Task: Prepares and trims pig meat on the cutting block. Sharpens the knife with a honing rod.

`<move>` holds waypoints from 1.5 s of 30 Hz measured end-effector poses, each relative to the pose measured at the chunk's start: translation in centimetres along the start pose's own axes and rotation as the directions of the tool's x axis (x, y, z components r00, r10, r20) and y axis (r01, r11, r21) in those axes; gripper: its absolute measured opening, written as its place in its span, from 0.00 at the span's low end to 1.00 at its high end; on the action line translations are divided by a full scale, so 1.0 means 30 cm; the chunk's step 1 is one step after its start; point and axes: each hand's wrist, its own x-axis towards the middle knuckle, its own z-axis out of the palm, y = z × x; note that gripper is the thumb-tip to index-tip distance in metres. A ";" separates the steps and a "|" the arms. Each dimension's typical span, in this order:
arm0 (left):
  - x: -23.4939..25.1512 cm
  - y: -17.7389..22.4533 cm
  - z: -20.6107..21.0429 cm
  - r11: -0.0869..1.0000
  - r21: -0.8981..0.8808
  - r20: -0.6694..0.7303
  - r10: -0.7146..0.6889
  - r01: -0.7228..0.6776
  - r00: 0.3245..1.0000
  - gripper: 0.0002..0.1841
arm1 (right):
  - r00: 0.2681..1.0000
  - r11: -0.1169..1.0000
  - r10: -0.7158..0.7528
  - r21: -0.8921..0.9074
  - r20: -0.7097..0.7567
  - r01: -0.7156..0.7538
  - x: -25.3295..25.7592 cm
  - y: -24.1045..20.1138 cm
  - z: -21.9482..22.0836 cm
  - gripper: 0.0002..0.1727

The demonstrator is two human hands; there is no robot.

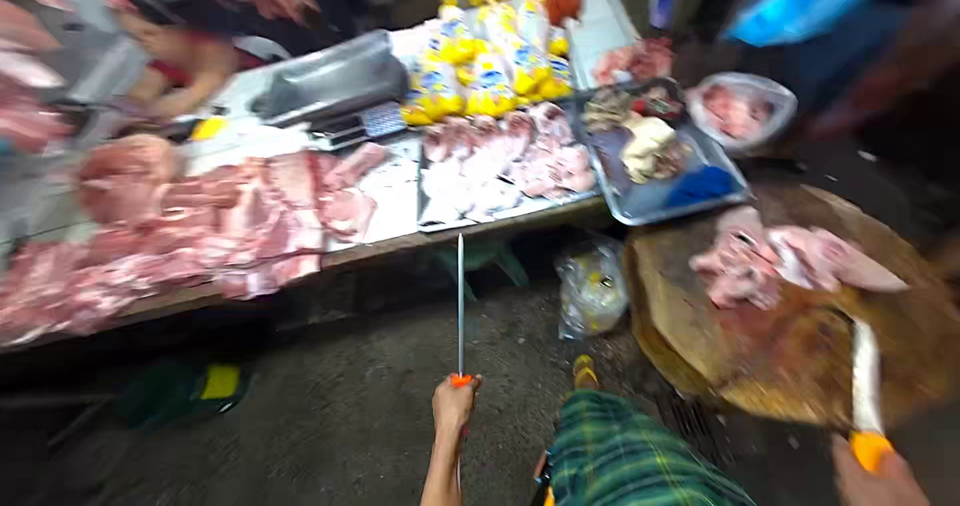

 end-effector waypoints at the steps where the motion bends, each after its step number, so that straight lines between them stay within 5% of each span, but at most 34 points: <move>1: -0.123 -0.029 0.064 0.999 0.039 0.052 0.005 -0.007 0.999 0.20 | 1.000 1.000 0.017 0.004 -0.006 -0.017 -0.002 0.064 0.001 0.36; 4: -0.447 -0.013 0.202 0.937 0.310 0.156 0.116 -0.160 0.981 0.16 | 0.998 0.998 0.002 -0.060 -0.066 -0.006 -0.020 0.150 -0.001 0.31; 7: -0.726 0.005 0.306 0.848 0.406 0.298 0.230 -0.341 0.926 0.14 | 0.972 0.967 -0.233 -0.105 0.025 0.234 -0.093 0.059 -0.016 0.33; 8: -0.807 0.005 0.327 0.829 0.400 0.330 0.268 -0.391 0.905 0.13 | 0.927 0.921 -0.371 -0.106 0.044 0.374 -0.129 0.014 -0.006 0.30; 10: -0.938 -0.020 0.343 0.803 0.379 0.346 0.338 -0.460 0.875 0.12 | 0.726 0.725 -0.687 -0.067 0.001 0.686 -0.201 -0.033 0.037 0.22; 11: -0.985 -0.046 0.337 0.804 0.364 0.331 0.360 -0.471 0.872 0.12 | 0.616 0.618 -0.786 -0.043 -0.039 0.785 -0.219 -0.025 0.066 0.18; 12: -1.019 -0.083 0.319 0.811 0.351 0.301 0.375 -0.468 0.877 0.12 | 0.591 0.593 -0.805 -0.011 -0.050 0.805 -0.233 0.015 0.092 0.16; 15: -1.069 -0.207 0.237 0.843 0.387 0.210 0.315 -0.374 0.926 0.12 | 0.912 0.920 -0.393 0.052 0.119 0.389 -0.251 0.239 0.094 0.28; 16: -1.079 -0.253 0.211 0.847 0.410 0.197 0.279 -0.337 0.940 0.12 | 0.953 0.961 -0.278 0.043 0.119 0.275 -0.266 0.287 0.085 0.32; 18: -1.091 -0.329 0.170 0.857 0.423 0.213 0.221 -0.294 0.952 0.13 | 0.939 0.941 -0.338 0.031 0.071 0.336 -0.346 0.256 0.088 0.33; 20: -1.106 -0.406 0.162 0.873 0.381 0.266 0.214 -0.306 0.940 0.14 | 0.774 0.776 -0.631 0.029 0.046 0.630 -0.492 0.145 0.117 0.26; 22: -1.113 -0.474 0.171 0.889 0.321 0.292 0.235 -0.327 0.927 0.14 | 0.502 0.501 -0.865 0.029 -0.012 0.865 -0.566 0.070 0.175 0.16; 23: -1.114 -0.517 0.164 0.901 0.298 0.284 0.232 -0.315 0.930 0.14 | 0.468 0.467 -0.884 0.045 -0.016 0.883 -0.573 0.071 0.214 0.15; 26: -1.092 -0.671 0.093 0.932 0.300 0.208 0.147 -0.206 0.967 0.14 | 0.819 0.835 -0.546 0.039 0.178 0.549 -0.575 0.130 0.266 0.26; 27: -1.082 -0.720 0.067 0.935 0.306 0.191 0.124 -0.179 0.974 0.14 | 0.860 0.875 -0.476 -0.003 0.186 0.484 -0.597 0.125 0.274 0.28; 29: -1.067 -0.791 0.027 0.936 0.309 0.184 0.117 -0.170 0.976 0.14 | 0.772 0.782 -0.612 -0.015 0.171 0.623 -0.725 0.053 0.285 0.24; 32: -1.057 -0.842 -0.004 0.943 0.268 0.207 0.142 -0.196 0.968 0.14 | 0.442 0.455 -0.885 0.072 0.145 0.888 -0.880 -0.052 0.330 0.14; 33: -1.044 -0.864 -0.020 0.948 0.259 0.192 0.137 -0.185 0.972 0.14 | 0.475 0.492 -0.865 0.093 0.162 0.866 -0.881 -0.041 0.358 0.14; 35: -1.007 -0.921 -0.065 0.952 0.273 0.136 0.100 -0.134 0.986 0.13 | 0.717 0.759 -0.641 0.084 0.274 0.646 -0.836 0.054 0.394 0.20; 37: -0.950 -0.968 -0.093 0.951 0.297 0.090 0.064 -0.088 0.994 0.13 | 0.793 0.837 -0.526 0.019 0.309 0.547 -0.808 0.163 0.389 0.22; 39: -0.896 -0.984 -0.095 0.947 0.310 0.081 0.064 -0.086 0.995 0.13 | 0.677 0.779 -0.571 0.048 0.464 0.625 -0.874 0.208 0.362 0.22; 41: -0.854 -0.962 -0.065 0.941 0.306 0.111 0.115 -0.144 0.987 0.13 | 0.440 0.741 -0.549 0.171 0.710 0.650 -0.990 0.168 0.338 0.23; 43: -0.822 -0.910 0.004 0.932 0.256 0.141 0.225 -0.255 0.964 0.13 | 0.229 0.821 -0.476 0.337 0.849 0.460 -1.070 0.050 0.296 0.25; 45: -0.805 -0.848 0.075 0.910 0.176 0.135 0.355 -0.375 0.925 0.12 | 0.181 0.860 -0.504 0.472 0.845 0.193 -1.070 -0.127 0.215 0.23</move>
